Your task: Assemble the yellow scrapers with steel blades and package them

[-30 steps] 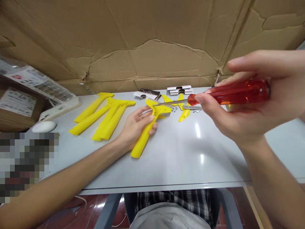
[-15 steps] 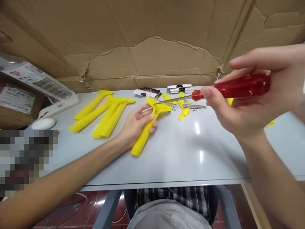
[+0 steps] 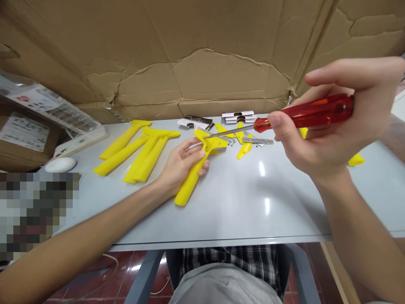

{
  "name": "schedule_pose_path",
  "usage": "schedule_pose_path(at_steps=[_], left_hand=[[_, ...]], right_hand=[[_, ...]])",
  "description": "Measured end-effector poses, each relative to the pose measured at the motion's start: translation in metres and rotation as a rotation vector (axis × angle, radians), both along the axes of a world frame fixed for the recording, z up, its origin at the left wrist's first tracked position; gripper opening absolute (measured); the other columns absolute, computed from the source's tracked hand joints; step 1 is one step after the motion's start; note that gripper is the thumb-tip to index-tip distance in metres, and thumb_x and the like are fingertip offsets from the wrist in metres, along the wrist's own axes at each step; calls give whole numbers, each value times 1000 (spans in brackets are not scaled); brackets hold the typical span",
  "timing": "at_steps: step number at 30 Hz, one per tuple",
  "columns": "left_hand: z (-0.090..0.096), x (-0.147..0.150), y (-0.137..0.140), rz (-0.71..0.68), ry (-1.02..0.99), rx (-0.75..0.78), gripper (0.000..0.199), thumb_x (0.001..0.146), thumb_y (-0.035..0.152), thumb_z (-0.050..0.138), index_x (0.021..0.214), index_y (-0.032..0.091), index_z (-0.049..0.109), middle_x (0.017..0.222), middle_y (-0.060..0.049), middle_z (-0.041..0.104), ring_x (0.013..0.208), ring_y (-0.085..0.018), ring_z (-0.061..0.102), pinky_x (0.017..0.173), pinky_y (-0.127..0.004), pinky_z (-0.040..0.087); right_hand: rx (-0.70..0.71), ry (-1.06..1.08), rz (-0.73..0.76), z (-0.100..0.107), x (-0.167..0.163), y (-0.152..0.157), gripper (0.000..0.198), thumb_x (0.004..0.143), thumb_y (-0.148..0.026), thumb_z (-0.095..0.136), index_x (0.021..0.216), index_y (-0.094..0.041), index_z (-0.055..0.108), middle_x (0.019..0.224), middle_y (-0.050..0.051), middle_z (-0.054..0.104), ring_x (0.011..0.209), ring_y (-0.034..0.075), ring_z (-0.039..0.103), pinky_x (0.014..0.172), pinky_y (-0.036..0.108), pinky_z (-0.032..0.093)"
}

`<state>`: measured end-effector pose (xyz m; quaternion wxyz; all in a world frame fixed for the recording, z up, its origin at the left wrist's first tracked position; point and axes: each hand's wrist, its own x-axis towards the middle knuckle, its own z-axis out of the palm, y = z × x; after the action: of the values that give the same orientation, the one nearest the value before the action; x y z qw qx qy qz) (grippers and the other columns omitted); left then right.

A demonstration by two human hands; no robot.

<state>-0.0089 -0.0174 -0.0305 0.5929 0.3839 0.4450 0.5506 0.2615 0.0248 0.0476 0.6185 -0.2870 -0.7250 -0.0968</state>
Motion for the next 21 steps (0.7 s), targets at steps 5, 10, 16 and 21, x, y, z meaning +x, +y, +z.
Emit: schedule_pose_path(at_steps=[5, 10, 16, 21], left_hand=[[1, 0, -1, -6, 8, 4, 51, 74, 27, 88, 114, 18, 58, 124, -15, 71, 59, -10, 65, 46, -23, 47], [0, -1, 0, -6, 4, 1, 52, 74, 27, 88, 115, 18, 58, 123, -14, 71, 59, -10, 65, 46, -22, 47], [0, 0, 0, 0, -7, 0, 52, 73, 27, 89, 114, 18, 58, 118, -12, 72, 59, -10, 65, 46, -22, 46], [-2, -1, 1, -1, -19, 3, 54, 71, 28, 90, 114, 19, 58, 104, -7, 72, 58, -12, 65, 45, -22, 46]], right_hand=[[204, 46, 171, -11, 10, 28, 59, 82, -54, 74, 137, -36, 62, 131, 0, 60, 92, 13, 70, 64, 27, 54], [67, 44, 79, -12, 8, 17, 61, 78, -43, 79, 135, -28, 64, 129, 7, 57, 91, 16, 71, 80, 36, 63], [44, 58, 108, -9, -1, 7, 50, 82, -34, 75, 131, -29, 67, 107, 6, 55, 88, 16, 71, 77, 34, 63], [17, 78, 57, -14, 4, 17, 46, 81, -37, 79, 124, -25, 67, 113, 7, 56, 89, 16, 73, 76, 33, 64]])
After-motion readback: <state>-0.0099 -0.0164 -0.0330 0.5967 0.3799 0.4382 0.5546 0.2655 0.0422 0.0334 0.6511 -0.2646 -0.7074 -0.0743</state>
